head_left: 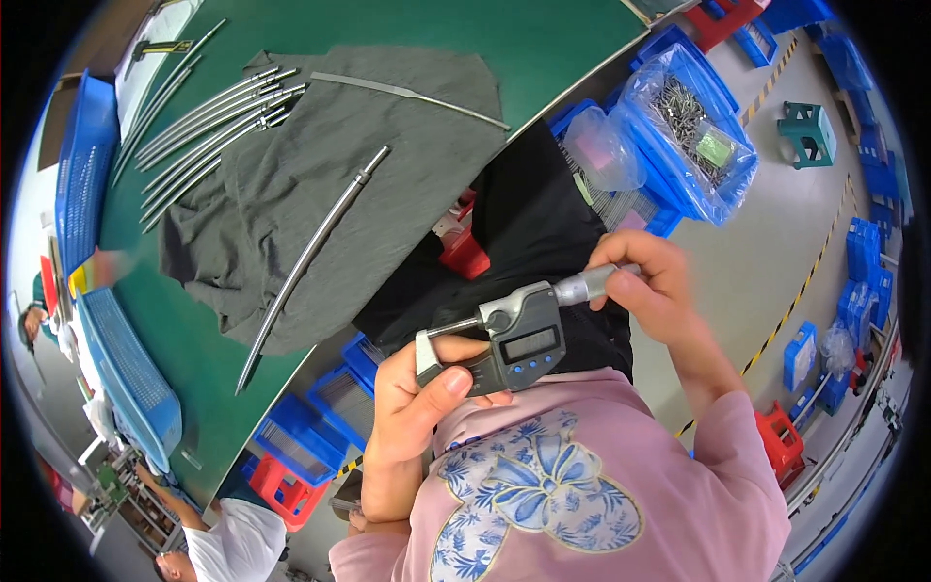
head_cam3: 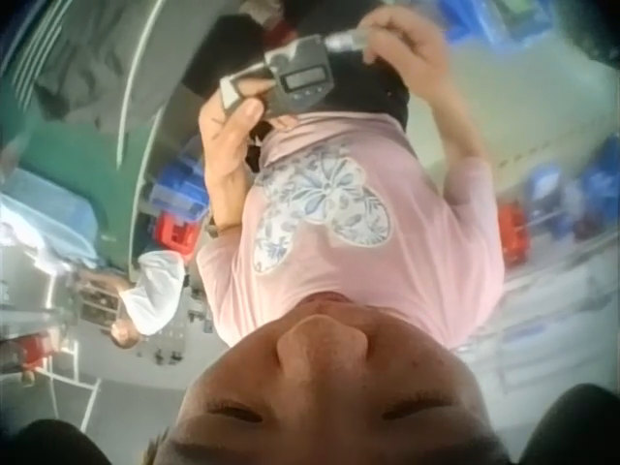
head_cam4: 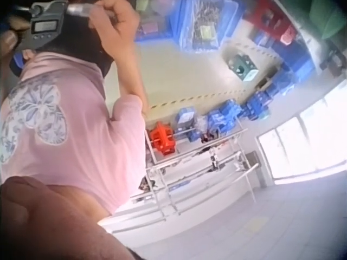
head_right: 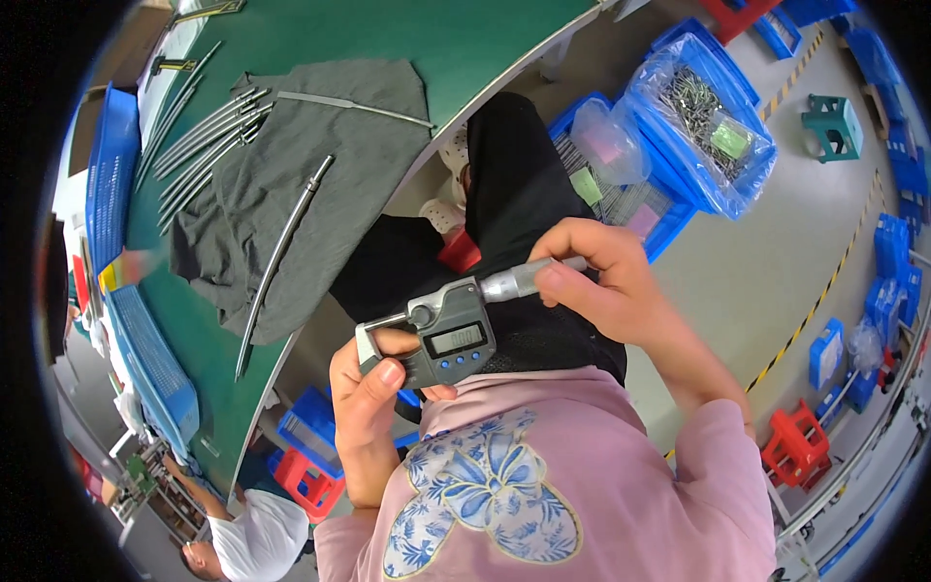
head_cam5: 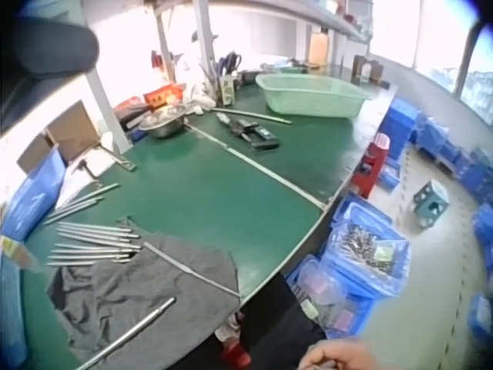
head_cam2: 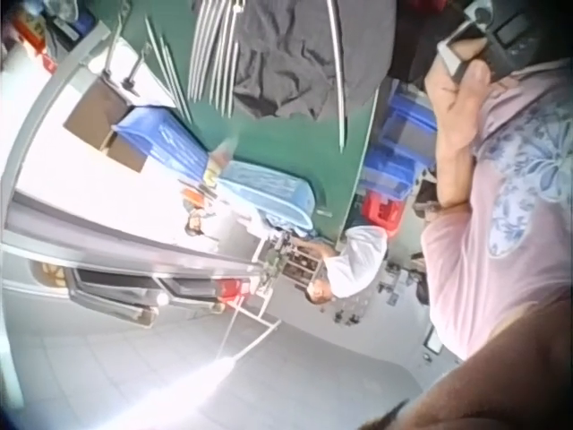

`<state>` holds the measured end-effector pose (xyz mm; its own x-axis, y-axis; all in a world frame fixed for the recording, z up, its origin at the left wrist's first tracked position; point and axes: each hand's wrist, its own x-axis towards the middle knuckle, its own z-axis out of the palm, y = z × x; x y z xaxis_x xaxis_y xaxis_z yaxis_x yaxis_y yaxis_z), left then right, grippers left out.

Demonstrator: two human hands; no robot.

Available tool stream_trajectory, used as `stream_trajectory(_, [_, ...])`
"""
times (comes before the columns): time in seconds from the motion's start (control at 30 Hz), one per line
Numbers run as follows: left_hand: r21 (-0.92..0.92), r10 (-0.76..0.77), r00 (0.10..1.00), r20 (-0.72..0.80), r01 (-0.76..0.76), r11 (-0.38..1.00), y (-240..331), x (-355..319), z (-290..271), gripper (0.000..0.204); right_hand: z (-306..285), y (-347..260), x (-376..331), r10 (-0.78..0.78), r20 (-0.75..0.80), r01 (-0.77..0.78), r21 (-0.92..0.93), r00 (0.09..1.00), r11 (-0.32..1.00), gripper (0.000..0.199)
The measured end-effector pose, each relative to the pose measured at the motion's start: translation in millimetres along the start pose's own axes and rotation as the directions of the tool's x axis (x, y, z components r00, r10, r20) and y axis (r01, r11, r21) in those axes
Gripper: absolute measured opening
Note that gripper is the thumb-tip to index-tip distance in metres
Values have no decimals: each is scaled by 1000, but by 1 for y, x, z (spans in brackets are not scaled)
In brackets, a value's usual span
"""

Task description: The recorder is filing the ends of metal rods and then measuring them using a digital micrometer at a workstation.

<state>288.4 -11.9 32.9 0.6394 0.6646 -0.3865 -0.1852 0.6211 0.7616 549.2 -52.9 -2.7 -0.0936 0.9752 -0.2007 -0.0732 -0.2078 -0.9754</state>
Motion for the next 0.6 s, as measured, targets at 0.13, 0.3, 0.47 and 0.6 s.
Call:
stream_trajectory(0.13, [20,0,1000,-21,0,1000,-2,1,-3,37,25,15,-1,105,97,-141,551,990,823,39])
stream_trajectory(0.3, [36,9,1000,-23,-8,999,-3,2,-3,37,49,7,-1,168,91,-190,538,982,821,37])
stream_trajectory(0.47, [38,9,1000,-23,-8,999,-2,-1,-5,35,40,9,1,318,-172,-106,711,932,695,23])
stream_trajectory(0.6, [38,-3,999,-37,4,999,-4,0,-4,33,28,19,3,-154,-267,224,256,951,940,24])
